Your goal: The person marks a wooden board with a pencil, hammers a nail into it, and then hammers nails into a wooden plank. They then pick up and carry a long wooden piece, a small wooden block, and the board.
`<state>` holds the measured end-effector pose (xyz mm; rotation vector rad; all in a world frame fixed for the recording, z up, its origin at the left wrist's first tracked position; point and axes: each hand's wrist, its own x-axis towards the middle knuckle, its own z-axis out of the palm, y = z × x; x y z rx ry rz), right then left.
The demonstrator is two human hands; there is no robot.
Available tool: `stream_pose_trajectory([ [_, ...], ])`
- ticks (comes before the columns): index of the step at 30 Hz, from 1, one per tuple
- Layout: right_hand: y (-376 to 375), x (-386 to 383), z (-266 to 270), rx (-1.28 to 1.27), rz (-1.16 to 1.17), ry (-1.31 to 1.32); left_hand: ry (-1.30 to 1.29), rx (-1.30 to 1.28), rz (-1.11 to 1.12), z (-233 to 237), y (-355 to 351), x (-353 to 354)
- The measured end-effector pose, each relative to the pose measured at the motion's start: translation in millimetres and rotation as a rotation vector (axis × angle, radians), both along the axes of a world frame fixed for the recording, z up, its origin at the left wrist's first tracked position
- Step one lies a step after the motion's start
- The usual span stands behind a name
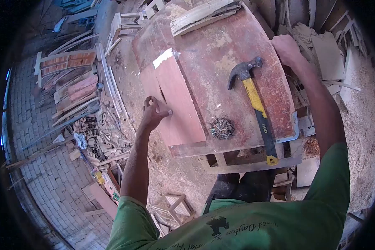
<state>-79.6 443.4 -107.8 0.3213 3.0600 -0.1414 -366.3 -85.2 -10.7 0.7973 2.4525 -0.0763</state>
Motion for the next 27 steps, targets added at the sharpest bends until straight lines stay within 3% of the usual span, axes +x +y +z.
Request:
stream_pose_trajectory([
  [5,-4,6,-17,0.01,-0.057,0.196,-0.005,-0.014,0.033,0,2,0],
  [15,10,-12,4,-0.031,0.021,-0.152,0.049,0.004,-0.01,-10,-3,-1],
  [19,12,-14,8,-0.053,0.016,-0.14,0.015,-0.032,0.048,20,19,15],
  [23,-3,-4,-4,0.016,-0.079,-0.019,0.075,-0.038,-0.016,4,9,10],
  [27,0,-3,3,0.046,-0.031,-0.026,0.103,0.037,0.137,7,14,20],
])
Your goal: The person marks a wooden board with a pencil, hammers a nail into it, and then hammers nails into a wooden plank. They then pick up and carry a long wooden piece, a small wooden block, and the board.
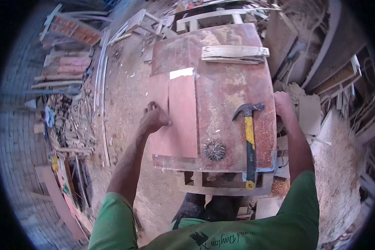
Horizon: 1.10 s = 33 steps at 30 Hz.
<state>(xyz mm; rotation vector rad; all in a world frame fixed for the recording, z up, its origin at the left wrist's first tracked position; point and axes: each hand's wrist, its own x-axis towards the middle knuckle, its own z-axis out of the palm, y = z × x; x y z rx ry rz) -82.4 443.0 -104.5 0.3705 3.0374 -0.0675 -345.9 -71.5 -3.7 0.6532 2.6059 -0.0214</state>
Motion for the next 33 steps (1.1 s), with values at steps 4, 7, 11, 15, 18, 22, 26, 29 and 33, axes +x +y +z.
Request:
stream_pose_trajectory([
  [4,27,-8,-16,-0.1,0.146,-0.051,-0.03,-0.044,-0.051,-12,-7,-11],
  [7,48,-8,-51,-0.266,0.181,0.043,-0.071,-0.066,-0.085,-6,-4,-10],
  [11,39,6,-47,-0.127,-0.008,-0.035,-0.031,-0.025,0.066,3,3,3],
  [15,31,7,-39,-0.038,-0.044,-0.048,-0.003,0.034,0.111,12,3,11],
  [18,24,14,-38,0.09,0.082,0.052,0.032,0.074,0.152,-1,3,12],
  [22,26,14,-24,0.245,0.221,0.211,0.12,0.16,0.193,-22,1,14],
  [26,5,49,6,-0.063,-0.145,0.196,0.123,0.154,0.164,0,-4,22],
  [29,-13,120,14,0.119,-0.285,0.351,0.076,0.192,0.175,-1,-7,19],
  [33,-59,271,-2,0.265,-0.406,0.395,0.075,0.207,0.165,-10,-7,16],
])
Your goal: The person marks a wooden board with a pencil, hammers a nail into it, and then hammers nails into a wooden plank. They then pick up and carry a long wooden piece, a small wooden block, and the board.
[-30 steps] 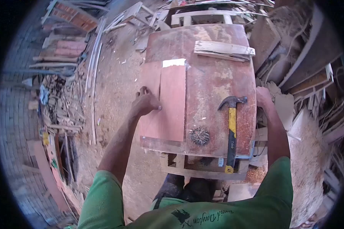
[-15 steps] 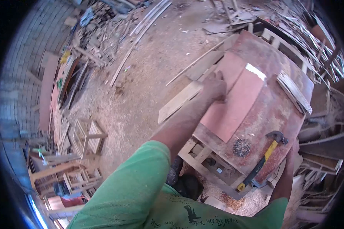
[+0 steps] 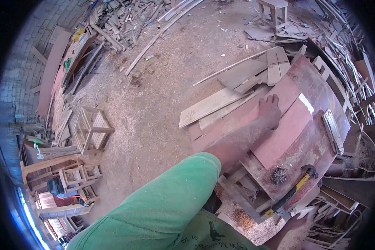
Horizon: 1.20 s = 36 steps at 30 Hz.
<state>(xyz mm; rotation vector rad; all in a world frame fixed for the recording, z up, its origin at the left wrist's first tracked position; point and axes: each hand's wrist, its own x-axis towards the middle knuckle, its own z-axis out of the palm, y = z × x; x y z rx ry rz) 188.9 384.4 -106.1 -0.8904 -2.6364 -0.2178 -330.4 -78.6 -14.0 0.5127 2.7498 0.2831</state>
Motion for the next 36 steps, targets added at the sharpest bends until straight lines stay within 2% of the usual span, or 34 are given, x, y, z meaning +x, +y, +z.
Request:
stream_pose_trajectory([
  [1,-38,33,13,-0.046,-0.074,-0.027,0.031,0.006,0.0,-9,1,0],
  [3,-104,118,5,-0.025,-0.14,-0.004,0.055,0.03,-0.029,-10,-8,3],
  [4,-128,164,3,-0.07,-0.309,-0.2,0.05,0.046,-0.058,-6,-15,3],
  [5,-167,208,-3,-0.02,-0.276,-0.166,0.046,0.063,-0.086,-1,-22,5],
  [7,-246,233,-1,-0.22,-0.36,-0.38,0.079,0.171,-0.089,-4,-35,9],
  [10,-331,209,-13,-0.632,-0.355,-0.608,0.103,0.317,-0.112,-12,-53,18],
  [14,-388,119,-16,-1.294,-0.321,-0.634,0.195,0.603,-0.035,-15,-86,59],
  [16,-409,70,-2,-1.587,-0.338,-0.632,0.227,0.613,0.044,-5,-135,97],
  [18,-425,34,14,-1.794,-0.338,-0.684,0.235,0.655,0.183,-39,-186,142],
  [19,-435,19,20,-1.855,-0.336,-0.732,0.104,0.645,0.275,-27,-226,171],
  [20,-441,7,26,-1.903,-0.326,-0.78,0.053,0.621,0.271,-44,-271,203],
  [21,-446,-1,31,-1.932,-0.32,-0.817,0.088,0.47,0.31,-84,-312,246],
  [22,-450,-7,36,-1.946,-0.314,-0.849,0.12,0.401,0.309,-150,-365,294],
  [23,-453,-11,39,-1.95,-0.308,-0.88,-0.319,0.159,0.394,-97,-409,322],
  [24,-452,-10,45,-1.928,-0.292,-0.9,-0.4,-0.121,0.414,-156,-465,386],
  [25,-453,-14,38,-1.935,-0.272,-0.906,-0.612,-0.281,0.327,-136,-515,431],
  [26,-451,-17,34,-1.917,-0.245,-0.903,-0.706,-0.321,0.47,-128,-561,485],
  [27,-452,-22,33,-1.894,-0.223,-0.902,-0.745,-0.392,0.71,-177,-608,549],
  [28,-452,-31,27,-1.873,-0.19,-0.91,-0.804,-0.445,0.678,-101,-617,568],
  [29,-457,-42,23,-1.848,-0.162,-0.918,-0.79,-0.36,0.807,-67,-628,595],
  [30,-460,-52,20,-1.821,-0.133,-0.928,-0.774,-0.274,0.936,-52,-646,627],
  [33,-470,-87,2,-1.735,-0.049,-0.958,-0.443,-0.163,1.337,-73,-653,714],
  [36,-495,-128,-4,-1.664,0.014,-0.98,-0.462,-0.107,1.608,-107,-619,756],
])
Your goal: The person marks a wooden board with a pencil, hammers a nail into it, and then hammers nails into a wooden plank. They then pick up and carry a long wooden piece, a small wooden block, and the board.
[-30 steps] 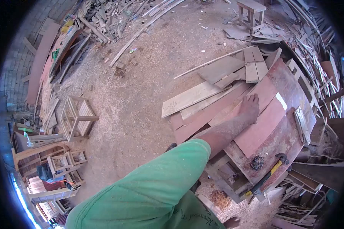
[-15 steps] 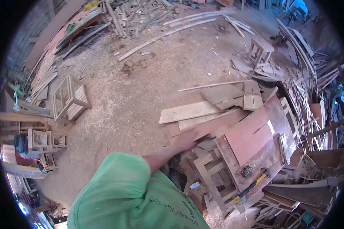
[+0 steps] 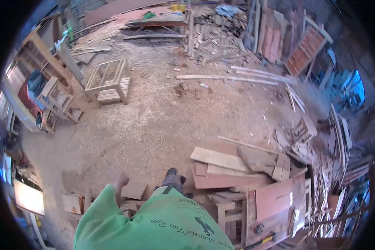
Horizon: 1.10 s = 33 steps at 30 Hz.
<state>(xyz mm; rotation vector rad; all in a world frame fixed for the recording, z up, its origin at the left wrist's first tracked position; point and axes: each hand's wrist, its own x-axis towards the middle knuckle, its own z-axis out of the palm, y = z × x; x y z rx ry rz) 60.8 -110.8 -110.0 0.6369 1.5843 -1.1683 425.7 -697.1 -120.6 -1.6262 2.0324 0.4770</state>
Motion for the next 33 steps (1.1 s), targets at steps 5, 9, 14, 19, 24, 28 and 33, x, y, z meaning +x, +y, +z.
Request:
stream_pose_trajectory([
  [5,-49,-61,-20,0.031,0.087,0.06,0.327,0.589,0.069,-45,120,22],
  [9,-101,-103,-54,0.025,0.159,0.101,0.241,0.701,0.009,-45,119,17],
  [14,-187,-147,-85,-0.059,0.53,0.339,0.149,0.563,-0.028,-56,14,-5],
  [19,-345,-110,-4,-0.017,0.297,0.157,0.403,0.265,0.232,-48,-128,-44],
  [24,-395,-106,-118,-0.11,0.725,0.35,0.597,0.182,0.316,-3,-238,-102],
  [28,-422,-100,-158,-0.229,0.631,0.346,0.575,0.2,0.258,-24,-289,-125],
  [33,-469,-148,-88,0.116,0.53,0.135,0.337,0.454,-0.204,-64,-325,-125],
])
